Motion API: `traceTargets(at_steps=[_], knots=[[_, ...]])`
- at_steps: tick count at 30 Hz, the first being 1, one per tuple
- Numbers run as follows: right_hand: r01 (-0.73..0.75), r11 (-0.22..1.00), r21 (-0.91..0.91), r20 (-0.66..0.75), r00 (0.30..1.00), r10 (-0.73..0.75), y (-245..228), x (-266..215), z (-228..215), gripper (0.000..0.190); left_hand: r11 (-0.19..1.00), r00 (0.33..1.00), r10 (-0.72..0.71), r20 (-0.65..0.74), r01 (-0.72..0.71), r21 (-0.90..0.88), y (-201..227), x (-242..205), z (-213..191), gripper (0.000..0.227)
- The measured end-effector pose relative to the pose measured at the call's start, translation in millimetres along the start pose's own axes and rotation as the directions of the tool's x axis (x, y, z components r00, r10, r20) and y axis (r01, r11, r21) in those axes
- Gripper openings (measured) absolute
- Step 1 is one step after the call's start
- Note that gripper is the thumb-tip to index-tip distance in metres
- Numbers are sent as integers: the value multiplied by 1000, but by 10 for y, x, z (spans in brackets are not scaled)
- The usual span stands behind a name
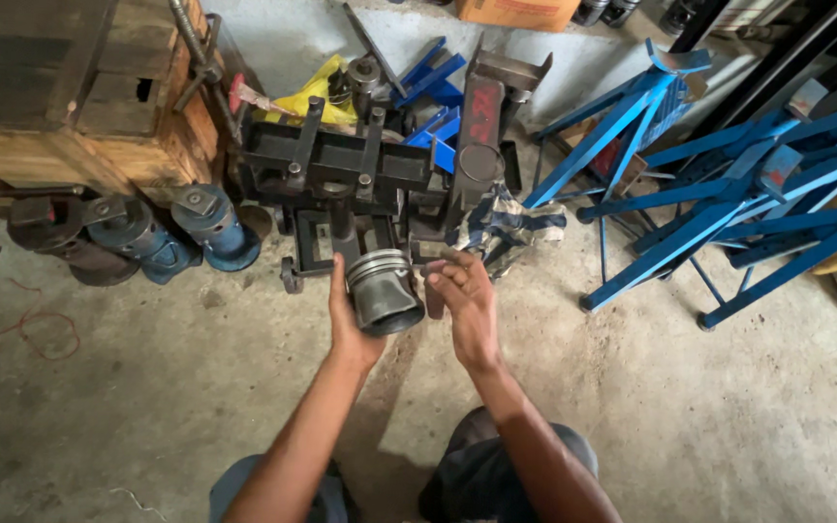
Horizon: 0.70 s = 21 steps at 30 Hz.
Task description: The person holds a metal piston in their left hand and uses a small metal file in their right hand to scrape and clean the piston rings and the outer surface. The person rotates the piston to access different areas while filing.
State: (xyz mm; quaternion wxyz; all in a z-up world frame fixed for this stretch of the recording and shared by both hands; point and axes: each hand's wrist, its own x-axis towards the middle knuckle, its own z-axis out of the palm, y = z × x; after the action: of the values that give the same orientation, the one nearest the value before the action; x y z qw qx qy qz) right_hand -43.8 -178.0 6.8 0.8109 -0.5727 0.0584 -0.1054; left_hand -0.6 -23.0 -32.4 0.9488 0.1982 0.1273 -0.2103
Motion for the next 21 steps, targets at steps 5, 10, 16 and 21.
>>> traceTargets(at_steps=[5, 10, 16, 21], knots=[[-50, 996, -67, -128, 991, 41, 247, -49, 55, 14, 992, 998, 36, -43, -30, 121, -28, 18, -11, 70], [40, 991, -126, -103, 993, -53, 283, -90, 14, 13, 987, 997, 39, -63, -28, 161, -21, 145, -77, 64], [53, 959, -277, -4, 998, -56, 116, -48, 41, 15, 952, 1000, 23, 0, -22, 305, 131, 140, -43, 68], [161, 920, -356, 2, 985, -172, -41, 13, -65, 15, 839, 997, 70, -18, -49, 541, 136, 121, 87, 71]])
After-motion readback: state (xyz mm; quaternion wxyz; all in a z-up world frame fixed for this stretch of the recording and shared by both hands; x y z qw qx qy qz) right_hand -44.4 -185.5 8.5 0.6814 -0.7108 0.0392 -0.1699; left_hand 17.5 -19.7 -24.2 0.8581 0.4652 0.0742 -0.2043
